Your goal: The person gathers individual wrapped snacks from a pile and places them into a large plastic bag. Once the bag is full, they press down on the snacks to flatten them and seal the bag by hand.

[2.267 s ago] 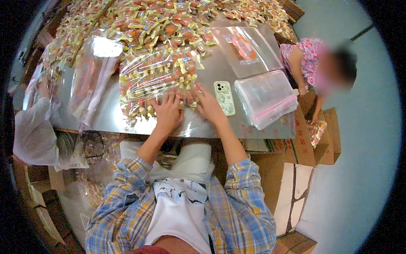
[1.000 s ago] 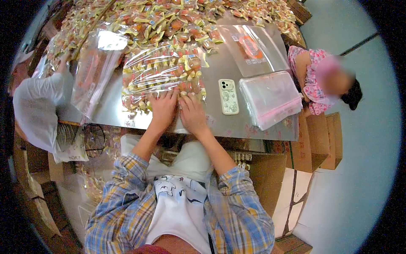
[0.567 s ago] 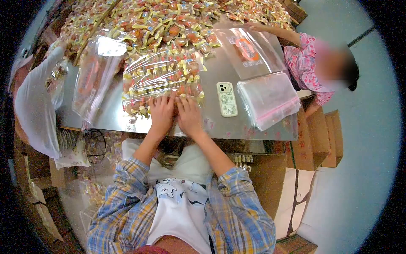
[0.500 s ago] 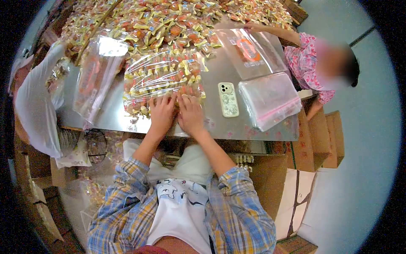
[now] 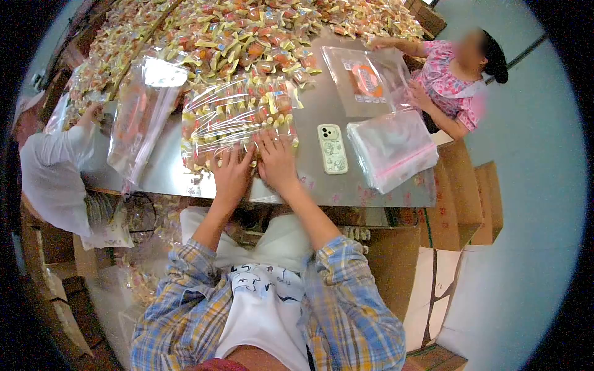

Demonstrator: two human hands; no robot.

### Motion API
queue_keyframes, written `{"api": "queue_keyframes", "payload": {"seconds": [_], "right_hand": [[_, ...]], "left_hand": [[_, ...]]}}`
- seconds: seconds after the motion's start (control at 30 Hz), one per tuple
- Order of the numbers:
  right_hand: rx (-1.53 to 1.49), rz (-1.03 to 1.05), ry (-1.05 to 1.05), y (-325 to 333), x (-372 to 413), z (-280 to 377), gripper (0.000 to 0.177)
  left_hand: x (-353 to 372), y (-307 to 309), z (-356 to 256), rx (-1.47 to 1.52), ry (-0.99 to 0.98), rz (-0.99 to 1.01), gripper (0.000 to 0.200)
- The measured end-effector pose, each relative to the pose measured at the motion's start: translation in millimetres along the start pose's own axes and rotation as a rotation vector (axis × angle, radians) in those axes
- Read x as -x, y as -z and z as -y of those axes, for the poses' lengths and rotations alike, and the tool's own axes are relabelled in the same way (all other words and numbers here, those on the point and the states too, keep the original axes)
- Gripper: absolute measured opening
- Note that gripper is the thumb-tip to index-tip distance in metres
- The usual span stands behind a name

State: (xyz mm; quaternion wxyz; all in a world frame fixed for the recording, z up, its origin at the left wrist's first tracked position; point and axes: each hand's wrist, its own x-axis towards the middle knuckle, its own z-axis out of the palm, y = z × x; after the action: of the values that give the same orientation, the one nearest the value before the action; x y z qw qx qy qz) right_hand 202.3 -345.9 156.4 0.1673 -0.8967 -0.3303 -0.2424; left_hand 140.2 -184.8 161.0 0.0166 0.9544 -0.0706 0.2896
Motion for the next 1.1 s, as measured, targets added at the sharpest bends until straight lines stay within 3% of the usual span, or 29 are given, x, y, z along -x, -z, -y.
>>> {"api": "queue_keyframes", "payload": {"seconds": [0.23, 0.43, 0.67, 0.83, 1.1], "right_hand": [[-0.022, 0.25, -0.032, 11, -12, -3, 0.072], [0.011, 0.153, 0.125, 0, -4, -12, 0.087], [-0.06, 0.052, 0.038, -19, -4, -11, 0.061], [-0.082, -0.021, 0.026, -30, 1, -20, 0.048], [-0.072, -0.066, -0.025, -28, -5, -7, 0.045]], "left_hand": [[12, -11, 6, 0.099, 0.101, -0.078, 0.041], [16, -21, 17, 0.087, 0.069, -0.137, 0.032], [21, -38, 17, 0.051, 0.157, -0.056, 0.038], [12, -43, 11, 0.004, 0.196, -0.173, 0.048], [13, -54, 12, 0.068, 0.224, -0.163, 0.047]]}}
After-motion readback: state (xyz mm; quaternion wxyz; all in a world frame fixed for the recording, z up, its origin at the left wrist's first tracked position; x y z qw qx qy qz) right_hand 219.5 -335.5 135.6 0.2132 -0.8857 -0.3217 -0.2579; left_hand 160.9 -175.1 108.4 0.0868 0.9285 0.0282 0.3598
